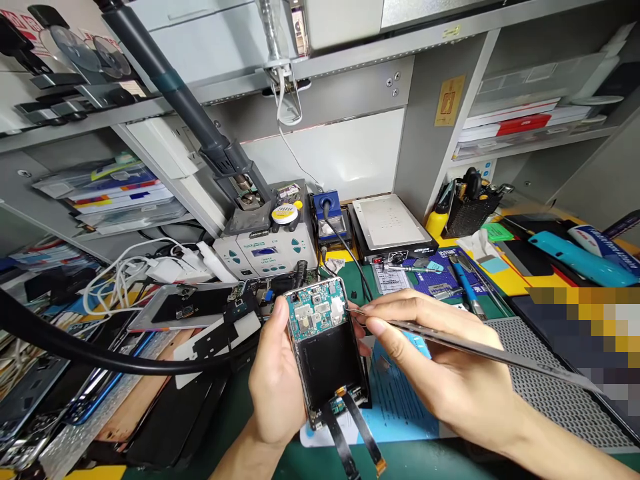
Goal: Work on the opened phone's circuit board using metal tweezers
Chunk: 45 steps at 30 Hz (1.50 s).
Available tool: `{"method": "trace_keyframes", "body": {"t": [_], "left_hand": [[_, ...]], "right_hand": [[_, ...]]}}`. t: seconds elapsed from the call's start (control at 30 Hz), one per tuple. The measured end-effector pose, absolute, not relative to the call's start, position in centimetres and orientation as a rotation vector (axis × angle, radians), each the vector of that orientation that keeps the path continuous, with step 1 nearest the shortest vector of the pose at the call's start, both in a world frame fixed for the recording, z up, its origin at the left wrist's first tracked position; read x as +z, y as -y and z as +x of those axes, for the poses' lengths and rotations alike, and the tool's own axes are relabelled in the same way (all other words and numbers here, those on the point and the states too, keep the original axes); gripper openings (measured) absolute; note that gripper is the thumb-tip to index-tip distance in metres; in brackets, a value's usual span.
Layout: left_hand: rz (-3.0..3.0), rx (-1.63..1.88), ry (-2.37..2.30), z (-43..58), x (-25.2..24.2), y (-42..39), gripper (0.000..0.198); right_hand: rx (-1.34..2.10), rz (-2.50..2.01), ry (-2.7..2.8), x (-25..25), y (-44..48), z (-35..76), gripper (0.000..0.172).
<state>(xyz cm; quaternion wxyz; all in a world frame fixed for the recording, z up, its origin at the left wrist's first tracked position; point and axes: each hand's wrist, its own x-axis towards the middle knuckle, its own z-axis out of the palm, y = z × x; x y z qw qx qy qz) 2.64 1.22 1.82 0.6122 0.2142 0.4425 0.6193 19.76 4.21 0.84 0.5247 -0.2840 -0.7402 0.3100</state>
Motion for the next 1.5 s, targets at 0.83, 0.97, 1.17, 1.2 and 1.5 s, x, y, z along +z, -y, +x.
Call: {"method": "trace_keyframes", "body": {"t": [0.83,0.97,1.17,1.2,1.5], "left_hand": [[0.426,1.501,-0.928,2.7,1.6,-1.3,0.044],[0.399,1.428,-0.787,2.7,1.5,-1.1,0.053],[0.412,1.415,-0.698,3.1,1.0,-1.1,0.058],[0.421,1.422,-0.703,3.2,0.9,-1.1,0.059],[0.457,1.330,-0.634,2.9,0.3,-0.8,0.065]], "right_hand": [[0.560,-0.600,1.822,1.3,-4.3,19.8,0.019],[0.518,-0.567,1.845,1.5,-3.8,20.0,0.022],[0.448,-0.564,1.906,1.1,-3.2,19.9,0.016],[0.452,-0.590,1.906,1.0,-3.0,19.8,0.016],[0.643,-0.620,1.924,2.1,-2.5,19.4,0.017]]}}
